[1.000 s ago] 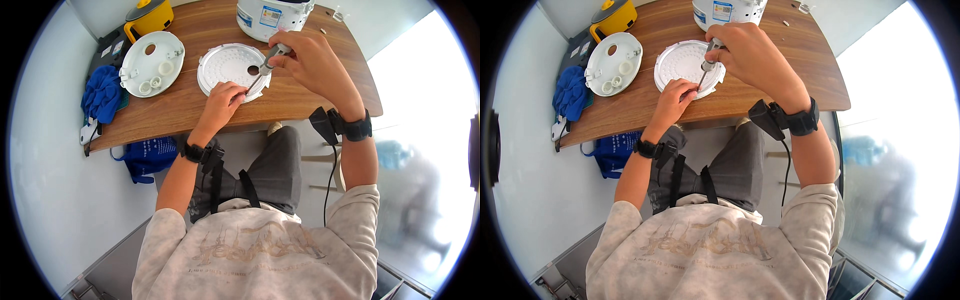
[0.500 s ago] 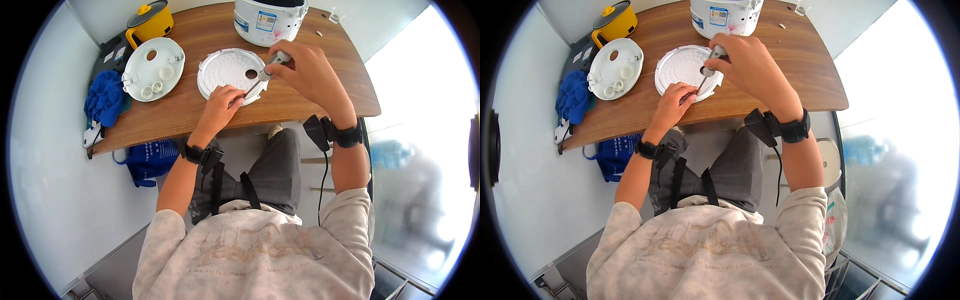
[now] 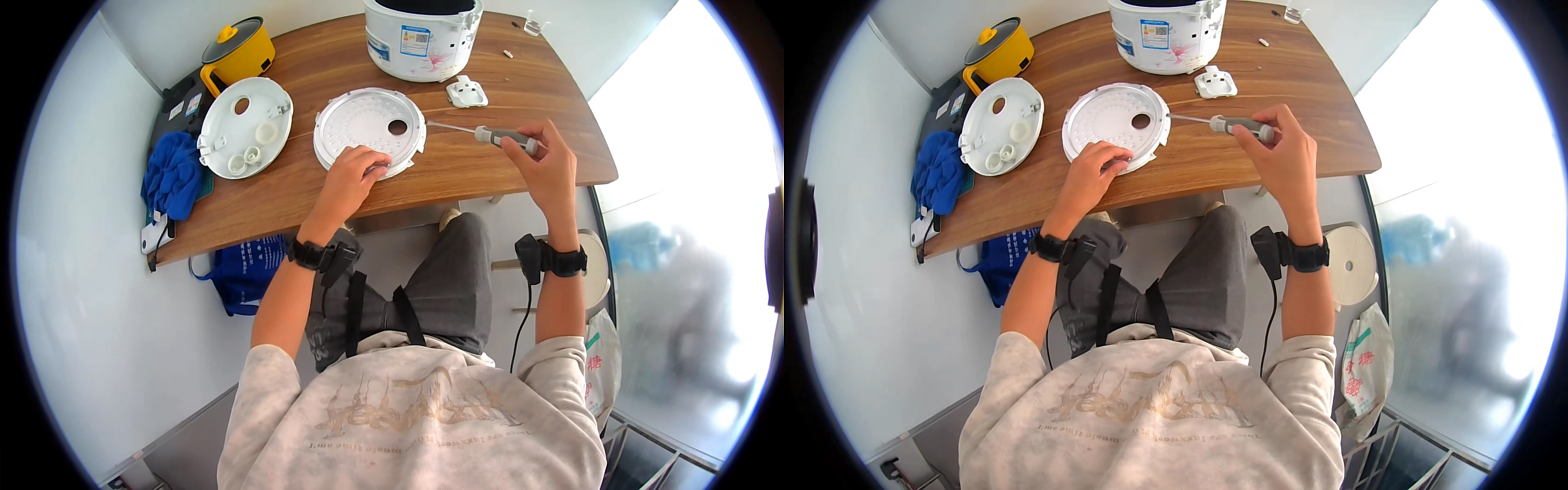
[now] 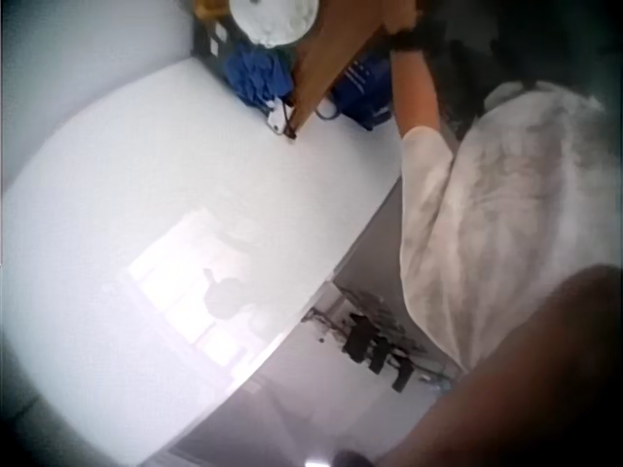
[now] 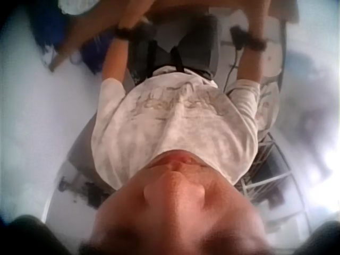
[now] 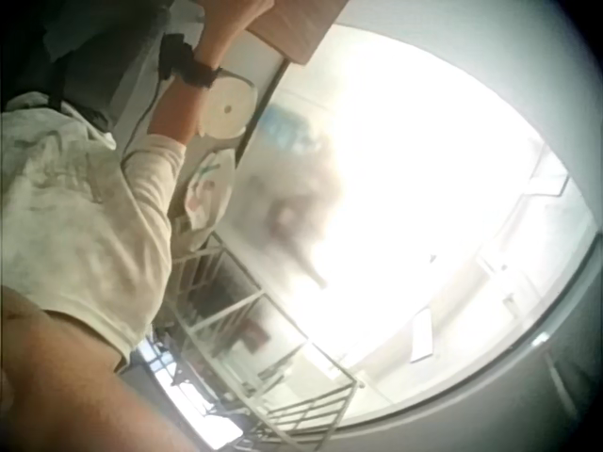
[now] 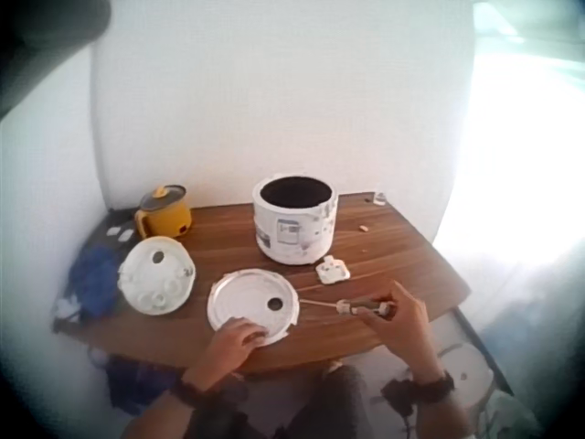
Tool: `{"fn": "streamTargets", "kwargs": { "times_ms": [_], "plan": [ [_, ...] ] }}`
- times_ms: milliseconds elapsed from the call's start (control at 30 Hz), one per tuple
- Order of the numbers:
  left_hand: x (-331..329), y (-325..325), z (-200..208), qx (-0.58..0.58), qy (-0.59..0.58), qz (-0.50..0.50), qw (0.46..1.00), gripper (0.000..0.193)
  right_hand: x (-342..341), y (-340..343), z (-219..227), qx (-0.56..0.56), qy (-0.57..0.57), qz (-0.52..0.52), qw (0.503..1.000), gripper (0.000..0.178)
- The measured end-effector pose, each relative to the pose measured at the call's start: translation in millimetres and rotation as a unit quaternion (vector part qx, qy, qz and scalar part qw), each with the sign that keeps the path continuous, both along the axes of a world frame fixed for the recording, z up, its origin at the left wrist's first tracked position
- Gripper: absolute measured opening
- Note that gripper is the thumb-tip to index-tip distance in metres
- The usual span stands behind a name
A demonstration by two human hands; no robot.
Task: The person uses a screwdriver to tighten screws on a white circular appliance lid and then handles small white plastic components, possibly assembling or repairing a kitchen appliance.
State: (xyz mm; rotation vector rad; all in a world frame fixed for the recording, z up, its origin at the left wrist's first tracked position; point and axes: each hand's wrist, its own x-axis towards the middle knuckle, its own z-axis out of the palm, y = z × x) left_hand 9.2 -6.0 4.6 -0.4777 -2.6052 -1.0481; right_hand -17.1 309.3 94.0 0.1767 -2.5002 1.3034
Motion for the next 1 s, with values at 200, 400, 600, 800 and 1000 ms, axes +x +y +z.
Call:
{"fn": "streamTargets", "kwargs": {
  "times_ms": [200,400,600,800,1000],
  "plan": [
    [7,0,10,-0.008,-0.004,-0.009,1.0,0.017,-6,10,-44,-0.003,-0.024,-0.027,0.999,0.031],
    [15,-4,15,-0.025,-0.019,-0.003,0.999,0.02,-17,-2,-72,-0.039,-0.021,0.005,0.999,0.031],
    [17,-5,15,-0.044,-0.019,0.008,0.999,0.022,-27,-14,-90,-0.01,0.061,0.051,0.997,0.029],
    [16,-2,16,-0.063,-0.024,0.011,0.998,0.02,-33,-20,-99,0.053,0.094,0.045,0.993,0.027],
    [17,-4,17,-0.048,-0.001,0.002,0.999,0.014,-33,-28,-104,0.037,0.103,0.048,0.993,0.024]
  ]
}}
